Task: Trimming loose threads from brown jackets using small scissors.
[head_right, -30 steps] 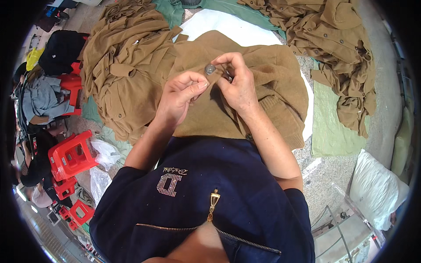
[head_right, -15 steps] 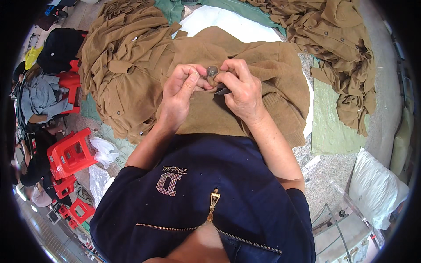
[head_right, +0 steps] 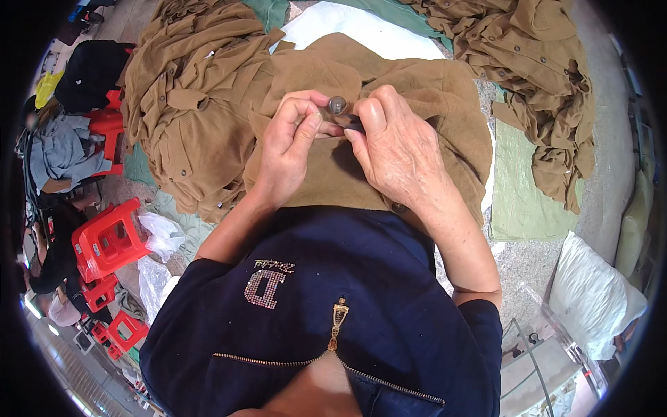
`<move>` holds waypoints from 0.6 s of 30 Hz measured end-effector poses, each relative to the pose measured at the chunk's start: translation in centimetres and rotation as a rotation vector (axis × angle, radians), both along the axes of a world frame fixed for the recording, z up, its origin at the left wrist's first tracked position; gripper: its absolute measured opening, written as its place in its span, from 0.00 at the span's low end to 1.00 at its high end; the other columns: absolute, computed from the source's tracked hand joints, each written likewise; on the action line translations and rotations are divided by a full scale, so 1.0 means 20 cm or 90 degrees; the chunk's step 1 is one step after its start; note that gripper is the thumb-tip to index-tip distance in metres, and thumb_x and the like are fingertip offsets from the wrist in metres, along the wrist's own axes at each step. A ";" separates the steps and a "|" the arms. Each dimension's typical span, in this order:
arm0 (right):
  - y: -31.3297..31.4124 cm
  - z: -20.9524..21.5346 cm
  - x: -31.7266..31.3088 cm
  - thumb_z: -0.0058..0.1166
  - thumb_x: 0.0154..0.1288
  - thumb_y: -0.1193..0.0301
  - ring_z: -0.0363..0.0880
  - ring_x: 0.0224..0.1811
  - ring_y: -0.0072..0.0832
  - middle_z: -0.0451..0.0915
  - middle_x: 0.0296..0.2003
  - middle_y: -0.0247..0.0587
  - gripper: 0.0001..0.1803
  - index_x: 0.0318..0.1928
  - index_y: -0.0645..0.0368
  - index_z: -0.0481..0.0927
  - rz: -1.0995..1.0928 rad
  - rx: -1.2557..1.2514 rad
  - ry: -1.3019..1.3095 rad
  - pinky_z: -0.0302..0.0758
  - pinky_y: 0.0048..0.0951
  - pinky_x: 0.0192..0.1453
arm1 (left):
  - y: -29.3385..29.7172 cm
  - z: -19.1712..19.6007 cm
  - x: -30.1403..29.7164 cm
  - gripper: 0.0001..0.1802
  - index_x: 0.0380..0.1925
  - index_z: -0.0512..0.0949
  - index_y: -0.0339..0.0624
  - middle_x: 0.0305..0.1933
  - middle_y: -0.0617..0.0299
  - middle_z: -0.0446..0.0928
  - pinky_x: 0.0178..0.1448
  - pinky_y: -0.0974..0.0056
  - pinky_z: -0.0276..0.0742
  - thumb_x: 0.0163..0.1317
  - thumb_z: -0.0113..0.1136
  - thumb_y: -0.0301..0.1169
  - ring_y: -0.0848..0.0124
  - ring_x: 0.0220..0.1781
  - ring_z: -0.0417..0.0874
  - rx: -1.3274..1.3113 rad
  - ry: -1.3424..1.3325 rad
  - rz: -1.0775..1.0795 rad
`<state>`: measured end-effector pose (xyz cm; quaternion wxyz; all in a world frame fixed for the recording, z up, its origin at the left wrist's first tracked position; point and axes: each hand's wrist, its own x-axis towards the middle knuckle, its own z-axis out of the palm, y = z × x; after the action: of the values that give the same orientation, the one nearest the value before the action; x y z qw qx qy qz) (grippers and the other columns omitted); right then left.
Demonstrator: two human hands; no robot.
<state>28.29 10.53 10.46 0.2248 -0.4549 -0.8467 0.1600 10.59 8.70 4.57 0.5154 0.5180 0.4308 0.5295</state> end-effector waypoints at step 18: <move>0.01 -0.06 -0.02 0.60 0.51 0.78 0.76 0.38 0.39 0.71 0.34 0.41 0.09 0.33 0.61 0.74 0.011 0.085 -0.006 0.76 0.37 0.39 | -0.06 0.02 -0.06 0.05 0.39 0.73 0.38 0.55 0.59 0.68 0.63 0.57 0.73 0.72 0.48 0.26 0.69 0.56 0.75 -0.063 -0.141 -0.002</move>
<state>27.84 10.67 9.30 0.2489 -0.4326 -0.8604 0.1029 9.36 7.43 4.87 0.5856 0.4307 0.3960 0.5610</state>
